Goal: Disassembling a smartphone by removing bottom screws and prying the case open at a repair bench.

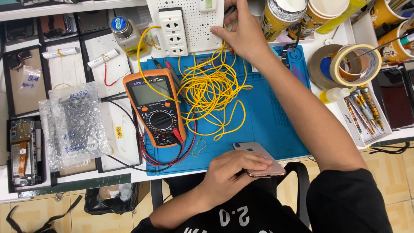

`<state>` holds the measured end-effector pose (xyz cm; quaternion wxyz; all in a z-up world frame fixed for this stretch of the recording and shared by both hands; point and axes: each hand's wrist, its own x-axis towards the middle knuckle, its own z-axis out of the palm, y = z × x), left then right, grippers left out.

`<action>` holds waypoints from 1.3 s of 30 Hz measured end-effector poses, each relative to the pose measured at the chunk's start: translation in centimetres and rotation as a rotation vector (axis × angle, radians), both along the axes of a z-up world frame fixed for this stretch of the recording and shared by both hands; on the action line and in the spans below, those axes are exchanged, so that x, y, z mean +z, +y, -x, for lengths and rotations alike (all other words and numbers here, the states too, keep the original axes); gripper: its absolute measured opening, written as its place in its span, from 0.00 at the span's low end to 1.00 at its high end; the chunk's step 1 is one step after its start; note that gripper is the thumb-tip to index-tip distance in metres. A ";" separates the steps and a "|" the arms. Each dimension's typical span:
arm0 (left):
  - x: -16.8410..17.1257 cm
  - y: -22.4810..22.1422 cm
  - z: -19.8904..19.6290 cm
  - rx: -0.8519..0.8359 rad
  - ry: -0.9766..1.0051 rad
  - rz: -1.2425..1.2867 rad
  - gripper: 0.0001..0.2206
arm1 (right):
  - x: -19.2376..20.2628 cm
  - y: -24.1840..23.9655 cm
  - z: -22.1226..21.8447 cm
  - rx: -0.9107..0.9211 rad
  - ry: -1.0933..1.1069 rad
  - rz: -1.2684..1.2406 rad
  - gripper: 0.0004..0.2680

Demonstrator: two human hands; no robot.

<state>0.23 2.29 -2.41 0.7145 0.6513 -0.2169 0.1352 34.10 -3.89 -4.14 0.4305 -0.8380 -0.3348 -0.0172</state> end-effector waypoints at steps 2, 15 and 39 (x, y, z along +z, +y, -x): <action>0.0 0.0 -0.1 0.015 -0.009 -0.010 0.08 | 1.1 -0.7 1.6 0.016 -0.091 -0.009 0.21; 0.5 0.0 0.0 0.032 -0.003 0.038 0.08 | 1.8 -1.7 4.3 0.389 -0.251 0.331 0.05; 0.2 0.4 -0.4 -0.006 0.019 0.040 0.07 | -1.9 1.2 2.5 0.279 -0.577 0.775 0.10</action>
